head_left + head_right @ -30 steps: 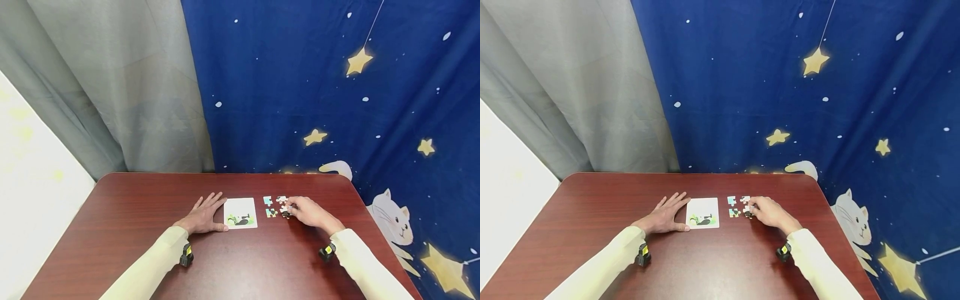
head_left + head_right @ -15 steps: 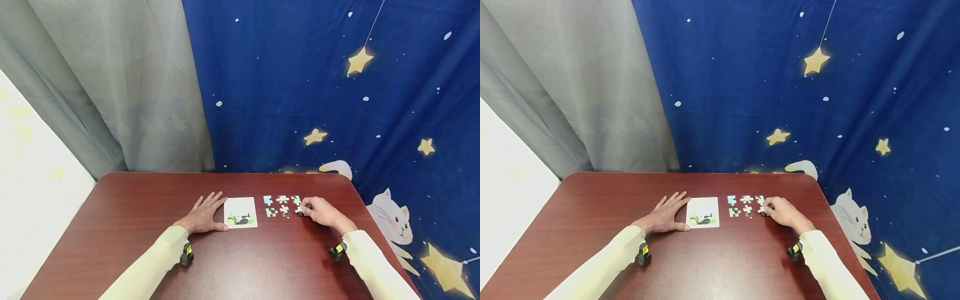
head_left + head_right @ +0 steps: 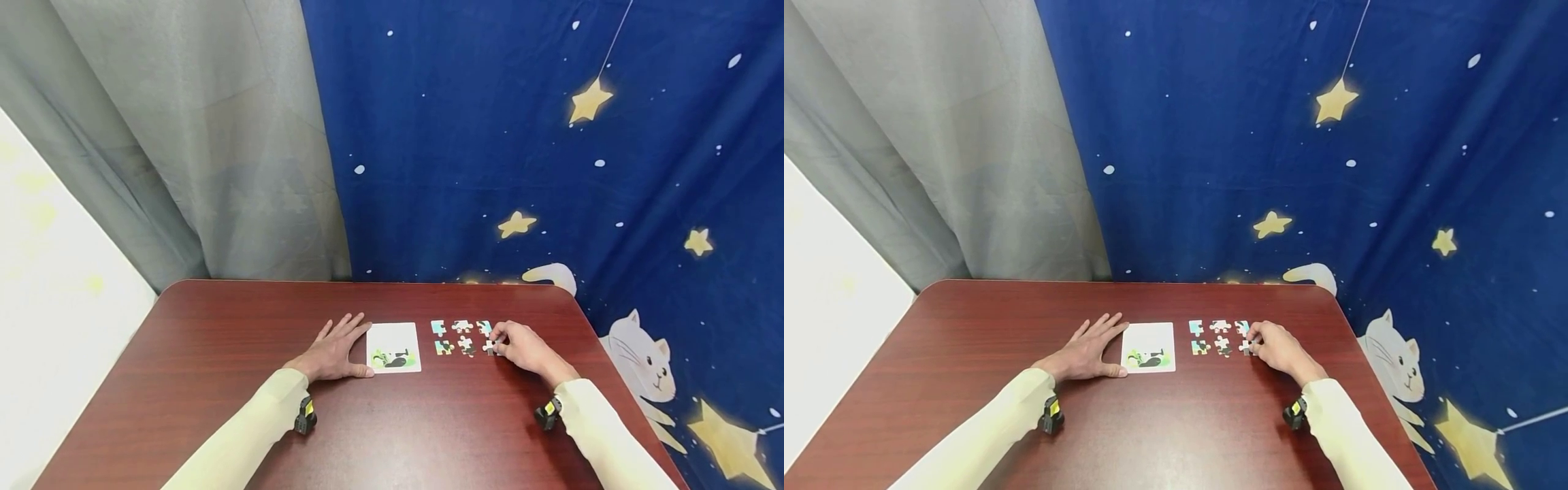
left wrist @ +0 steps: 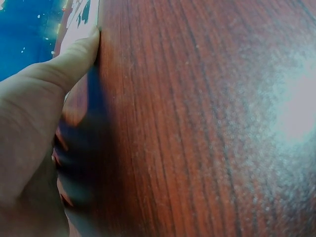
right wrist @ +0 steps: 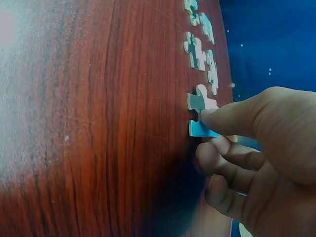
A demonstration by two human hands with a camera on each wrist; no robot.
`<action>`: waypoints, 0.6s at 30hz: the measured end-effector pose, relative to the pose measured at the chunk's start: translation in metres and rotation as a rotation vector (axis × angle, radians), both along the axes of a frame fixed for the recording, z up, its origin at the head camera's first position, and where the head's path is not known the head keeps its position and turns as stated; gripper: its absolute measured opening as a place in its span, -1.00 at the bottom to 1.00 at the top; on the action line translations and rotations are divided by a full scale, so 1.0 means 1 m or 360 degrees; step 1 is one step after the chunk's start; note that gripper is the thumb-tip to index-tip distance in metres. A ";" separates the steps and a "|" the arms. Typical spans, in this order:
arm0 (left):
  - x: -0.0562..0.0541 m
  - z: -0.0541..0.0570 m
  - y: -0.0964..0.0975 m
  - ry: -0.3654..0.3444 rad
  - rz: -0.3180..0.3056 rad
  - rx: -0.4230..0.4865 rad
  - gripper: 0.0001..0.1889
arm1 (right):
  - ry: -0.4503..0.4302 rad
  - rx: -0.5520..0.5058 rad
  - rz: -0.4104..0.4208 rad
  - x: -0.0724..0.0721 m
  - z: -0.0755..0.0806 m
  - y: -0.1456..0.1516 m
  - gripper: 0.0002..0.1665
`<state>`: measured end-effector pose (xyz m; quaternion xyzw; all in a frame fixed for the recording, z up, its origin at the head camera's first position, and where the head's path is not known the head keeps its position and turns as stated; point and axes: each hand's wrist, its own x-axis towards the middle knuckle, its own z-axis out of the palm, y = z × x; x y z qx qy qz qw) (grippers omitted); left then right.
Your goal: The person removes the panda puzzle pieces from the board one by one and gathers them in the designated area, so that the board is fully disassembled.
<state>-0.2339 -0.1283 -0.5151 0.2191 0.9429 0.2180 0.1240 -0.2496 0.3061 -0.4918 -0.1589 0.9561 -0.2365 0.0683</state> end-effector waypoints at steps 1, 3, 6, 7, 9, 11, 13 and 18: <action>0.000 0.000 0.000 0.0000 -0.0001 -0.0001 0.11 | 0.0011 0.0012 -0.0010 0.000 -0.001 0.000 -0.91; 0.000 -0.001 0.000 -0.0002 -0.0002 -0.0001 0.11 | 0.0022 0.0027 -0.0022 0.000 -0.002 0.000 -0.90; 0.000 0.000 0.000 -0.0006 0.0000 0.0000 0.11 | 0.0044 0.0034 -0.0032 -0.002 -0.004 -0.001 -0.89; 0.000 0.000 0.000 -0.0007 0.0002 0.0000 0.11 | 0.0051 0.0038 -0.0033 -0.002 -0.004 -0.001 -0.88; 0.001 0.000 0.000 -0.0007 0.0004 -0.0004 0.11 | 0.0064 0.0039 -0.0029 -0.002 -0.005 -0.002 -0.88; 0.000 0.000 0.000 -0.0007 0.0005 -0.0012 0.12 | 0.0072 0.0038 -0.0039 -0.002 -0.005 -0.003 -0.87; 0.000 0.000 0.001 -0.0006 0.0005 -0.0016 0.12 | 0.0087 0.0036 -0.0049 -0.002 -0.005 -0.004 -0.86; 0.001 0.001 0.000 -0.0001 0.0006 -0.0017 0.12 | 0.0149 0.0034 -0.0026 -0.004 -0.003 -0.012 -0.85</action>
